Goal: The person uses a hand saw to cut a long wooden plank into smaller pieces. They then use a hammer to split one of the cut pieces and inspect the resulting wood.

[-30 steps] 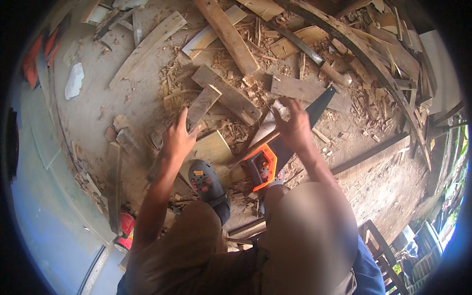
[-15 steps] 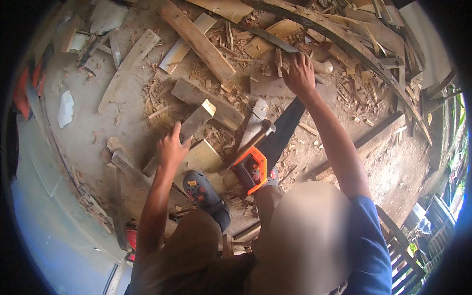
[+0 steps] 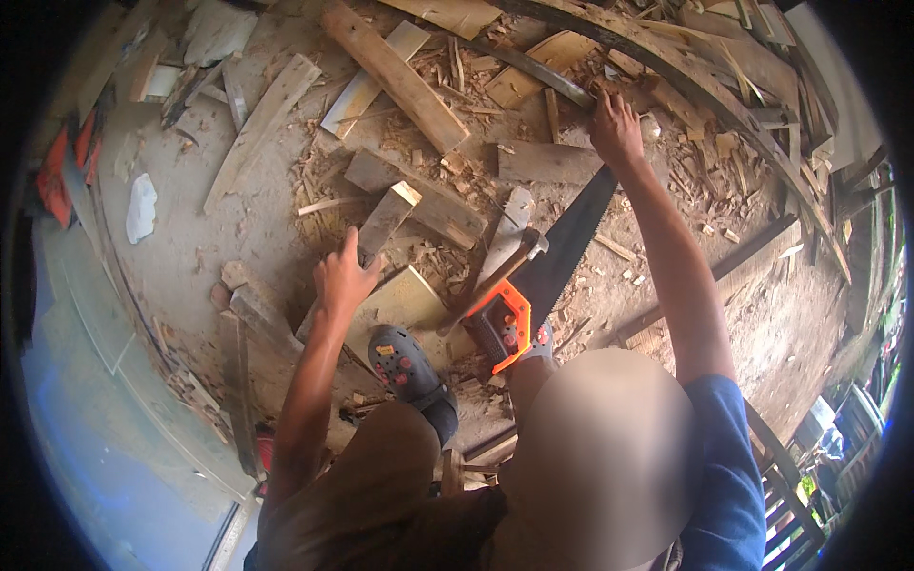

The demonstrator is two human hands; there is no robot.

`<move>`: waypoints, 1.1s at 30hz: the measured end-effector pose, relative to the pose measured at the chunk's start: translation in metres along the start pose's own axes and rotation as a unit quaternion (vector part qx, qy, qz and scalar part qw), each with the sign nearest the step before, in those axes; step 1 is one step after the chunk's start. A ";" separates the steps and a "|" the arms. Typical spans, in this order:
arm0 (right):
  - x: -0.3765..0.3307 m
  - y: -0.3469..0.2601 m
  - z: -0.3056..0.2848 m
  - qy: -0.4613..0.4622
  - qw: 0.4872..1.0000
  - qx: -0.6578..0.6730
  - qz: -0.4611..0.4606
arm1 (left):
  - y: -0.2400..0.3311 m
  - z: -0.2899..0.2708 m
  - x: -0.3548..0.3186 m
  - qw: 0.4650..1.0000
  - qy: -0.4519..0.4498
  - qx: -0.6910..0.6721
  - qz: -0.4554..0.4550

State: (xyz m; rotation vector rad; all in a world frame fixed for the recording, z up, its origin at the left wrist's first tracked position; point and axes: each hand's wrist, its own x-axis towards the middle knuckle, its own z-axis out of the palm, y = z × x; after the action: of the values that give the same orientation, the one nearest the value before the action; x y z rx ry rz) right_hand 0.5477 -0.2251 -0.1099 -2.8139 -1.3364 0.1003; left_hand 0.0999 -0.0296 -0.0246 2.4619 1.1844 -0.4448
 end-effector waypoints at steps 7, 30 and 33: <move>-0.041 -0.026 -0.057 0.085 0.976 0.174 -0.102 | -0.013 0.020 0.000 0.987 0.112 -0.083 0.080; -0.190 -0.179 -0.112 -0.198 0.902 0.381 -0.046 | -0.019 0.034 0.003 0.977 0.186 -0.038 0.094; -0.192 -0.187 -0.126 -0.170 0.887 0.427 -0.038 | -0.015 0.031 -0.001 0.980 0.174 -0.038 0.089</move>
State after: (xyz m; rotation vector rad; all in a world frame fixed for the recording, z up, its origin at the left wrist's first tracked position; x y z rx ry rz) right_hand 0.2906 -0.2545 0.0345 -2.0283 -1.0575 0.9553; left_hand 0.0834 -0.0355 -0.0540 2.6170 1.0667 0.0862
